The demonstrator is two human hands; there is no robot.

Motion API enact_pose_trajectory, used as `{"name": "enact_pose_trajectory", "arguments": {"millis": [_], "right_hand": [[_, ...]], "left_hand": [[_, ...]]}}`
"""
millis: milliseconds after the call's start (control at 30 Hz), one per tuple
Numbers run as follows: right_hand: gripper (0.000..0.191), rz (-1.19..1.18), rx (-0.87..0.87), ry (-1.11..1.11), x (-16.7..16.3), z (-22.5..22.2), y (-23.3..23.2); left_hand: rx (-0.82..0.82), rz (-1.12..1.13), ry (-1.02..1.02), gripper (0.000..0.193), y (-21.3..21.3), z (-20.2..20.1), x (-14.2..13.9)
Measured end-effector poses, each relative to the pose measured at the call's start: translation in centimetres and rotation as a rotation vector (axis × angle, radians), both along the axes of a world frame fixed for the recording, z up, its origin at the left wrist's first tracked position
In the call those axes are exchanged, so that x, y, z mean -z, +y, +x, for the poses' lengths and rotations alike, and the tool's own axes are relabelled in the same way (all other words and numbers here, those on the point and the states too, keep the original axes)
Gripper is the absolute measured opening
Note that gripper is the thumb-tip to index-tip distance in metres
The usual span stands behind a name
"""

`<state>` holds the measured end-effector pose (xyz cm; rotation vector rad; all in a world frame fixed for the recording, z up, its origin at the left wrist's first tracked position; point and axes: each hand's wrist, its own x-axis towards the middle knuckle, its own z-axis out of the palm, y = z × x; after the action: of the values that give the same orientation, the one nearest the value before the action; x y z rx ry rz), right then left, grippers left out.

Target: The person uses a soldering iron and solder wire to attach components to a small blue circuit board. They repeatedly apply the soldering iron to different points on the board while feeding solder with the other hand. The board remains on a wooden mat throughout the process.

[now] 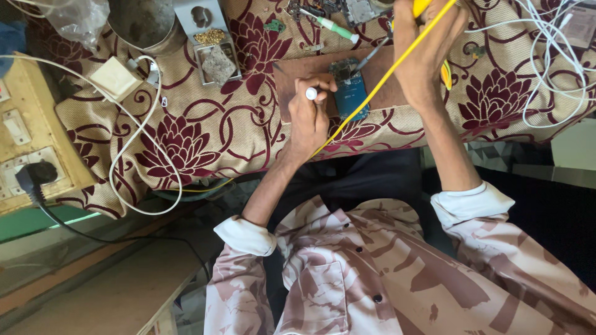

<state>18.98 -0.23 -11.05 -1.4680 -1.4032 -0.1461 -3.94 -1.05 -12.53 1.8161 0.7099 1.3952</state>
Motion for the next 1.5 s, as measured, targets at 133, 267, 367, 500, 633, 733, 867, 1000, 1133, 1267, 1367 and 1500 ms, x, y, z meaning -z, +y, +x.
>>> {"name": "enact_pose_trajectory", "arguments": {"millis": [133,267,367,500,633,733,867,1000,1133,1267,1367,1500], "right_hand": [[0.022,-0.007,0.108,-0.147,-0.7,-1.2,-0.8],[0.027,0.049,0.235,-0.355,-1.7,-3.3,-1.7],[0.026,0.0,0.351,-0.397,-2.6,-4.1,-1.4],[0.033,-0.019,0.46,-0.45,-3.0,-4.3,-0.8],[0.029,-0.09,0.499,-0.421,-2.3,-3.9,-1.5],[0.031,-0.031,0.509,-0.416,-1.6,-3.6,-2.1],[0.034,-0.042,0.504,-0.376,-1.2,-3.5,-2.3],[0.031,-0.048,0.451,-0.382,-1.6,-4.0,-2.3],[0.025,-0.106,0.271,-0.293,-2.7,-5.0,-3.2],[0.018,-0.143,0.158,-0.253,-4.4,-5.7,-4.1],[0.01,-0.179,0.102,-0.115,-5.6,-5.6,-4.0],[0.014,-0.138,0.096,-0.058,-6.3,-5.3,-3.9]], "left_hand": [[-0.033,0.086,0.012,0.01,0.1,0.0,0.2],[0.001,0.003,-0.005,0.014,0.4,0.2,0.6],[0.018,-0.05,-0.028,0.018,0.2,0.2,0.7],[0.015,-0.031,-0.041,0.022,0.1,0.0,0.3],[-0.101,0.037,0.092,0.016,0.0,-0.3,-0.4],[-0.147,0.103,0.124,0.012,0.2,-0.5,-0.9],[-0.108,0.105,0.085,0.012,0.2,-0.5,-1.3],[-0.082,0.058,0.075,0.014,0.0,-0.6,-1.4],[-0.158,-0.009,0.14,0.015,0.1,-0.7,-1.4],[-0.243,0.13,0.151,0.015,0.4,-0.4,-1.7],[-0.228,0.096,0.143,0.015,0.2,-0.5,-2.1],[-0.262,0.108,0.154,0.016,0.0,-0.6,-2.4]]}}
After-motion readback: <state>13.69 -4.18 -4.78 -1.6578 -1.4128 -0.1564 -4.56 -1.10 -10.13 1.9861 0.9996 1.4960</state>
